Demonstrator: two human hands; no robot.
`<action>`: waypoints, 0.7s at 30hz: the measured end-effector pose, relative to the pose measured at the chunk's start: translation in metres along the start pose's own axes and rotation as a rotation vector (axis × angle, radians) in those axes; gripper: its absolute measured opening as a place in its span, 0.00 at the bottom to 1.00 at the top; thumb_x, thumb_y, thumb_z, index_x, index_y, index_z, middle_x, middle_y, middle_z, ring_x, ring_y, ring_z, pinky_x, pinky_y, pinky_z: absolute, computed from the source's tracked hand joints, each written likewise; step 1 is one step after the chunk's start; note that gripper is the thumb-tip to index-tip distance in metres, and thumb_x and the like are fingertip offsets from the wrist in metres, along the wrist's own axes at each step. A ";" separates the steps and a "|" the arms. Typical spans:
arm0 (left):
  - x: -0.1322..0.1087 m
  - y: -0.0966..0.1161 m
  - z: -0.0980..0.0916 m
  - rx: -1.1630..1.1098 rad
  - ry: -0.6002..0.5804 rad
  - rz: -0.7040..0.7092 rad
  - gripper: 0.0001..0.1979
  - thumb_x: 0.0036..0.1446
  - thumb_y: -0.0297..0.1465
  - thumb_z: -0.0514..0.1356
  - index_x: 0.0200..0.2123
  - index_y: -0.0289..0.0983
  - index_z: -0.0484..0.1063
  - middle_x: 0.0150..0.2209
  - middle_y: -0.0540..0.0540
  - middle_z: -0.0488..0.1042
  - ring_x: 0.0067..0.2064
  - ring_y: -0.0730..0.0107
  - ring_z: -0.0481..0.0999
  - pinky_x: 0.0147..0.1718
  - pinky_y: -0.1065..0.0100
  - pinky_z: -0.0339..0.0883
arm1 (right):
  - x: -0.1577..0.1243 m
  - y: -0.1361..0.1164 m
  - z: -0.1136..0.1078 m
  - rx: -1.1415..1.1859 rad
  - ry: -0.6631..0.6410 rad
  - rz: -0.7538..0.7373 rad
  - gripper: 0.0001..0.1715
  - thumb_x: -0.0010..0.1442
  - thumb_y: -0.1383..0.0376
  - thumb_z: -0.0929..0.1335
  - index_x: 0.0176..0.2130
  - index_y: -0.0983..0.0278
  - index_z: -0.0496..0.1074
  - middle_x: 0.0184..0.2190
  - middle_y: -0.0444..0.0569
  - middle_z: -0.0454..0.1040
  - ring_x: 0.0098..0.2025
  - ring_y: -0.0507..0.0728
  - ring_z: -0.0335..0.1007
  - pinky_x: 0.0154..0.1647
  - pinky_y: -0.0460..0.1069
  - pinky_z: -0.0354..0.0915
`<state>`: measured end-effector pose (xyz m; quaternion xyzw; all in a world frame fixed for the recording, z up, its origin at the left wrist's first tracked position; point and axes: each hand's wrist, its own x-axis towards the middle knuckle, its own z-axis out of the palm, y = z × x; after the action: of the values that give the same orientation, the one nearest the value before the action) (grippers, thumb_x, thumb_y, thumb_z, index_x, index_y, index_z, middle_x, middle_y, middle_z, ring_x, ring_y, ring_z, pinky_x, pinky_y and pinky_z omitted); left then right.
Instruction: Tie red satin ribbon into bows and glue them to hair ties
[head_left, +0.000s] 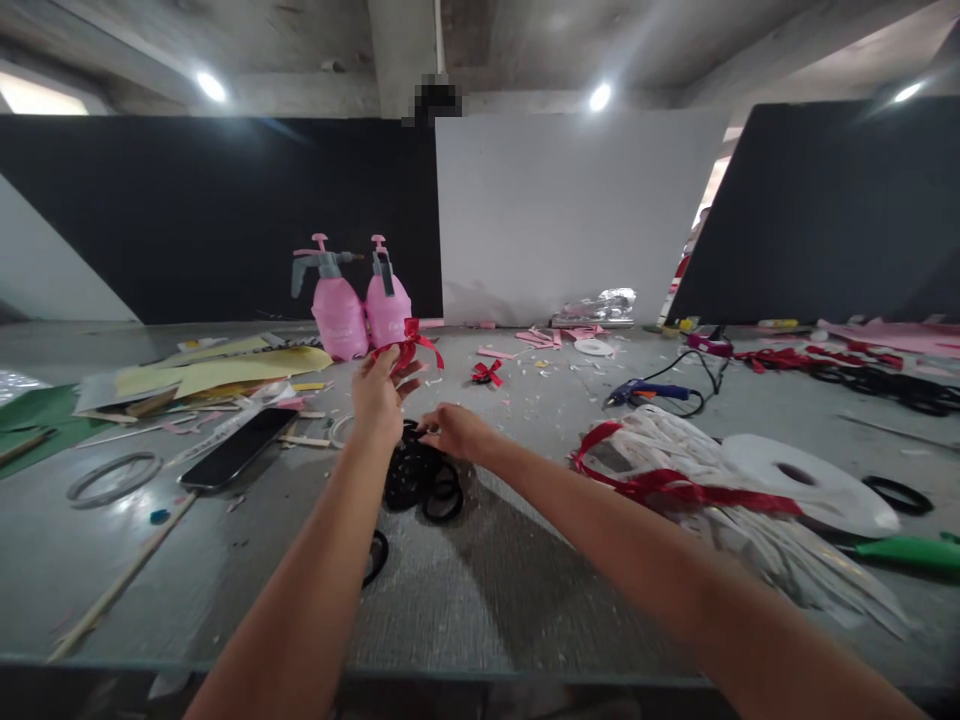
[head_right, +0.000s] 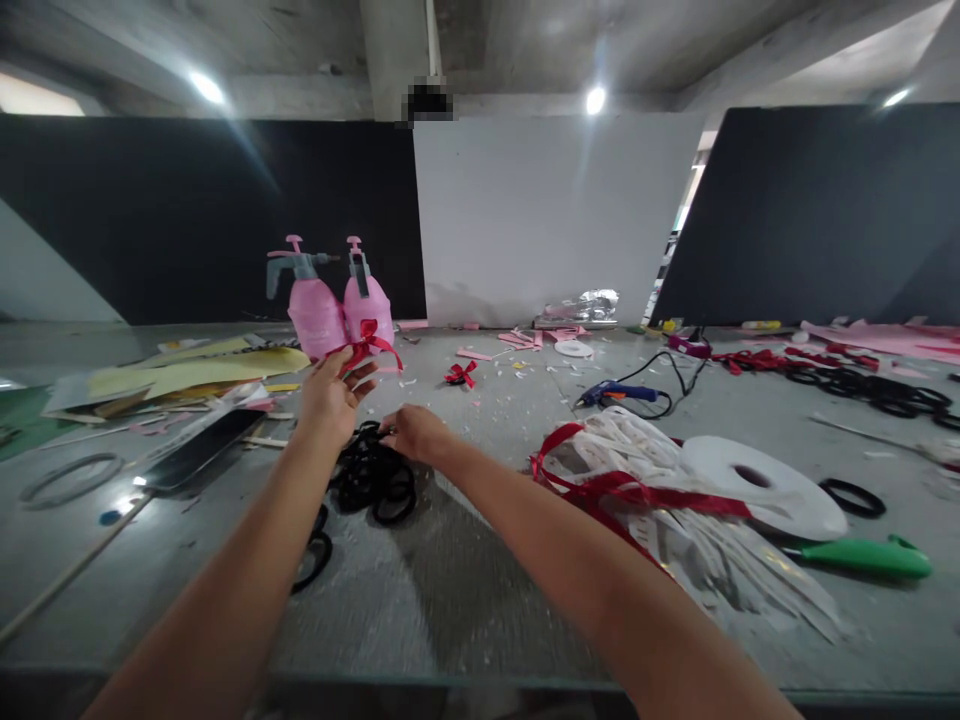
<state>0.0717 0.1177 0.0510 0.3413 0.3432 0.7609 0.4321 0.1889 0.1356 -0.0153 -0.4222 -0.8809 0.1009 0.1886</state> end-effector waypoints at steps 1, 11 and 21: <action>0.000 0.000 -0.001 0.004 0.000 0.003 0.13 0.42 0.35 0.63 0.32 0.36 0.68 0.31 0.48 0.74 0.27 0.69 0.76 0.20 0.73 0.66 | -0.001 0.000 -0.003 0.017 -0.005 -0.025 0.15 0.55 0.60 0.67 0.43 0.58 0.75 0.34 0.46 0.77 0.35 0.54 0.71 0.35 0.44 0.59; -0.004 -0.025 0.003 0.176 -0.009 -0.031 0.14 0.43 0.36 0.62 0.34 0.35 0.69 0.31 0.46 0.74 0.26 0.72 0.75 0.18 0.75 0.66 | -0.082 0.020 -0.057 0.213 0.357 0.044 0.18 0.57 0.70 0.61 0.42 0.63 0.75 0.31 0.47 0.77 0.28 0.51 0.69 0.31 0.44 0.59; -0.040 -0.055 0.016 0.447 -0.328 -0.093 0.14 0.43 0.39 0.63 0.29 0.35 0.69 0.26 0.49 0.71 0.25 0.72 0.72 0.17 0.74 0.66 | -0.097 0.054 -0.061 0.471 0.526 0.101 0.11 0.58 0.59 0.63 0.39 0.62 0.65 0.24 0.41 0.71 0.17 0.48 0.62 0.23 0.43 0.59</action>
<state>0.1239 0.1073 0.0057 0.5307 0.4434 0.5802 0.4304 0.3083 0.0942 -0.0022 -0.4218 -0.7327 0.1979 0.4960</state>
